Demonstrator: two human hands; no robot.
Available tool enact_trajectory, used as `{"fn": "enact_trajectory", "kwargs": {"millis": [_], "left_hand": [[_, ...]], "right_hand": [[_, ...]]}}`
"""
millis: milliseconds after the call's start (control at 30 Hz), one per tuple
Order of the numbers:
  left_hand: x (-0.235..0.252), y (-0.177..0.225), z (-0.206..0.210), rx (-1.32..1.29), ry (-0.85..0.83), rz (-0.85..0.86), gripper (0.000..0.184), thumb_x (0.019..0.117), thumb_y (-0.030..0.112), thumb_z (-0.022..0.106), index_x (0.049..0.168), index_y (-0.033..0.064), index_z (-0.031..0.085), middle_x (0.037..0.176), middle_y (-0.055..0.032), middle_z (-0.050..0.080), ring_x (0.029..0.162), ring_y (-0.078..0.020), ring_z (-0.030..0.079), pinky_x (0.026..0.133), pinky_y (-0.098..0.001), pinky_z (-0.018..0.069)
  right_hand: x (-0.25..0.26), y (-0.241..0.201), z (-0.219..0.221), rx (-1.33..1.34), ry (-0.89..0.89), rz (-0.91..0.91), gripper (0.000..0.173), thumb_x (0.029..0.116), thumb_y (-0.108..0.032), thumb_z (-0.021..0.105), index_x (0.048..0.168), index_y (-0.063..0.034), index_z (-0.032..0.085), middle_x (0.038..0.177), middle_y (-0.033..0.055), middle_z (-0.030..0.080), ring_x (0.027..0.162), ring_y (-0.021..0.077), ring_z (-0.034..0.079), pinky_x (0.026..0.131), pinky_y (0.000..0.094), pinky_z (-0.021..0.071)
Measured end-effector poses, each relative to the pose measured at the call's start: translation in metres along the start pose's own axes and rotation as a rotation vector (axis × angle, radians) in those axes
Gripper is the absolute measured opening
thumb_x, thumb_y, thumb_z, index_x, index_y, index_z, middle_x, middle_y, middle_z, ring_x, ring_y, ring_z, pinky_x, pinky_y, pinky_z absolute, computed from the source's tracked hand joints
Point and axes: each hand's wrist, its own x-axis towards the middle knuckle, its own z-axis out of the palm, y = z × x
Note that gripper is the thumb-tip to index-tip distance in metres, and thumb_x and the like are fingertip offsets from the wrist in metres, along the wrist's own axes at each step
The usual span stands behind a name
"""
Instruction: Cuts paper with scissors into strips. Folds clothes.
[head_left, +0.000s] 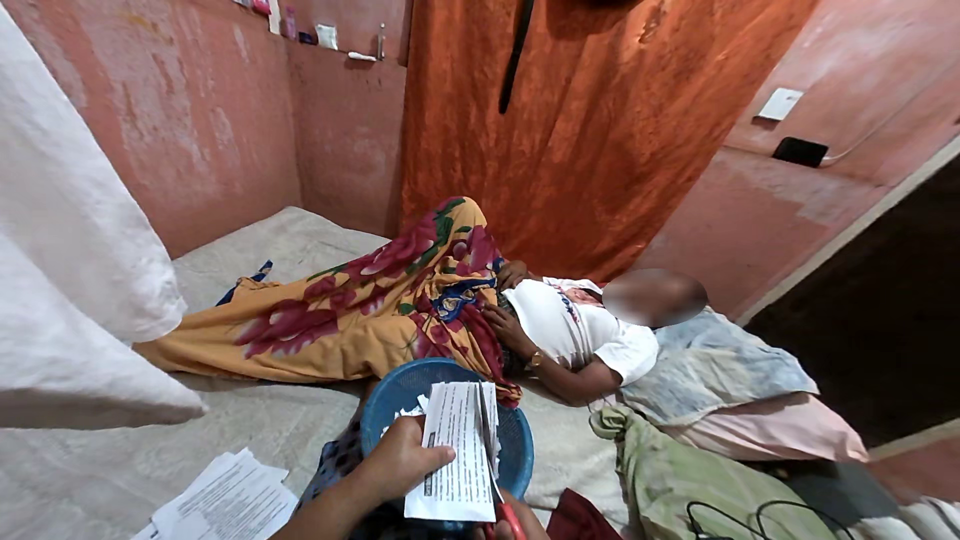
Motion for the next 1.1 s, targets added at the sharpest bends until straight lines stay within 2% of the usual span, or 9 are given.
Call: {"fn": "enact_trajectory", "kwargs": {"millis": [133, 233, 333, 533, 700, 833, 933, 1033, 1100], "left_hand": [[0.003, -0.004, 0.001, -0.010, 0.004, 0.020, 0.022, 0.0937, 0.005, 0.069, 0.115, -0.0008, 0.067, 0.094, -0.0035, 0.076, 0.083, -0.0078, 0.074, 0.082, -0.0289, 0.0624], [0.003, -0.004, 0.001, -0.004, 0.010, 0.010, 0.021, 0.0934, 0.004, 0.069, 0.114, -0.0010, 0.067, 0.094, -0.0040, 0.076, 0.083, -0.0081, 0.074, 0.082, -0.0290, 0.0624], [0.001, -0.004, 0.000, 0.002, -0.008, -0.014, 0.021, 0.0933, 0.004, 0.069, 0.114, 0.0000, 0.067, 0.094, -0.0029, 0.076, 0.083, -0.0072, 0.073, 0.082, -0.0281, 0.0619], [-0.003, -0.013, 0.006, 0.011, -0.112, -0.076, 0.023, 0.0940, 0.006, 0.069, 0.116, 0.0005, 0.065, 0.095, -0.0027, 0.075, 0.083, -0.0074, 0.073, 0.082, -0.0293, 0.0615], [-0.001, -0.018, 0.003, 0.018, -0.100, -0.099, 0.023, 0.0928, 0.006, 0.070, 0.115, 0.0000, 0.066, 0.094, -0.0040, 0.075, 0.083, -0.0091, 0.073, 0.082, -0.0309, 0.0618], [-0.003, -0.017, -0.003, 0.026, -0.085, -0.100, 0.023, 0.0925, 0.006, 0.070, 0.114, 0.0009, 0.066, 0.094, -0.0028, 0.075, 0.082, -0.0085, 0.073, 0.082, -0.0305, 0.0618], [-0.005, -0.015, -0.007, -0.027, -0.008, -0.060, 0.023, 0.0924, 0.005, 0.070, 0.115, 0.0005, 0.066, 0.095, -0.0027, 0.076, 0.084, -0.0089, 0.074, 0.082, -0.0301, 0.0625], [-0.006, -0.013, -0.011, -0.053, 0.077, -0.017, 0.022, 0.0933, 0.005, 0.070, 0.115, 0.0005, 0.066, 0.095, -0.0026, 0.076, 0.084, -0.0091, 0.074, 0.082, -0.0297, 0.0631], [-0.007, -0.012, -0.013, -0.059, 0.131, -0.006, 0.022, 0.0931, 0.006, 0.070, 0.114, -0.0006, 0.066, 0.094, -0.0038, 0.076, 0.084, -0.0099, 0.075, 0.081, -0.0307, 0.0634]], "right_hand": [[-0.002, 0.000, 0.005, -0.068, 0.072, -0.053, 0.041, 0.1001, -0.038, 0.054, 0.105, 0.0022, 0.060, 0.074, -0.0045, 0.066, 0.064, 0.0040, 0.063, 0.064, 0.0273, 0.0566], [-0.002, -0.001, 0.005, -0.047, 0.072, -0.018, 0.025, 0.1001, -0.023, 0.051, 0.102, 0.0003, 0.060, 0.072, -0.0048, 0.064, 0.062, 0.0044, 0.063, 0.062, 0.0266, 0.0563], [-0.001, -0.004, 0.005, -0.024, 0.070, 0.056, 0.027, 0.0956, -0.025, 0.055, 0.104, -0.0001, 0.059, 0.073, -0.0042, 0.065, 0.064, 0.0053, 0.064, 0.063, 0.0270, 0.0567], [-0.003, -0.004, 0.004, -0.081, 0.086, 0.023, 0.035, 0.0975, -0.027, 0.049, 0.107, 0.0058, 0.059, 0.076, -0.0034, 0.063, 0.066, 0.0019, 0.062, 0.067, 0.0253, 0.0563], [-0.003, -0.008, 0.006, -0.020, 0.098, 0.072, 0.023, 0.1015, -0.021, 0.046, 0.096, -0.0036, 0.059, 0.068, -0.0074, 0.063, 0.059, 0.0023, 0.061, 0.060, 0.0244, 0.0551], [-0.002, -0.008, 0.006, 0.092, 0.123, 0.062, 0.019, 0.1010, -0.018, 0.044, 0.097, -0.0050, 0.057, 0.066, -0.0081, 0.063, 0.057, 0.0023, 0.061, 0.058, 0.0227, 0.0541], [-0.002, -0.001, 0.003, 0.125, 0.082, 0.016, 0.029, 0.0997, -0.032, 0.051, 0.103, -0.0037, 0.056, 0.072, -0.0067, 0.067, 0.061, 0.0042, 0.064, 0.060, 0.0244, 0.0562], [0.002, 0.016, -0.003, 0.069, -0.008, -0.073, 0.076, 0.0919, -0.073, 0.051, 0.112, -0.0003, 0.055, 0.085, -0.0039, 0.069, 0.073, 0.0064, 0.066, 0.069, 0.0274, 0.0578], [0.004, 0.019, -0.004, 0.076, -0.028, -0.060, 0.073, 0.0950, -0.070, 0.049, 0.114, 0.0007, 0.054, 0.089, -0.0030, 0.069, 0.076, 0.0058, 0.066, 0.070, 0.0258, 0.0567]]}}
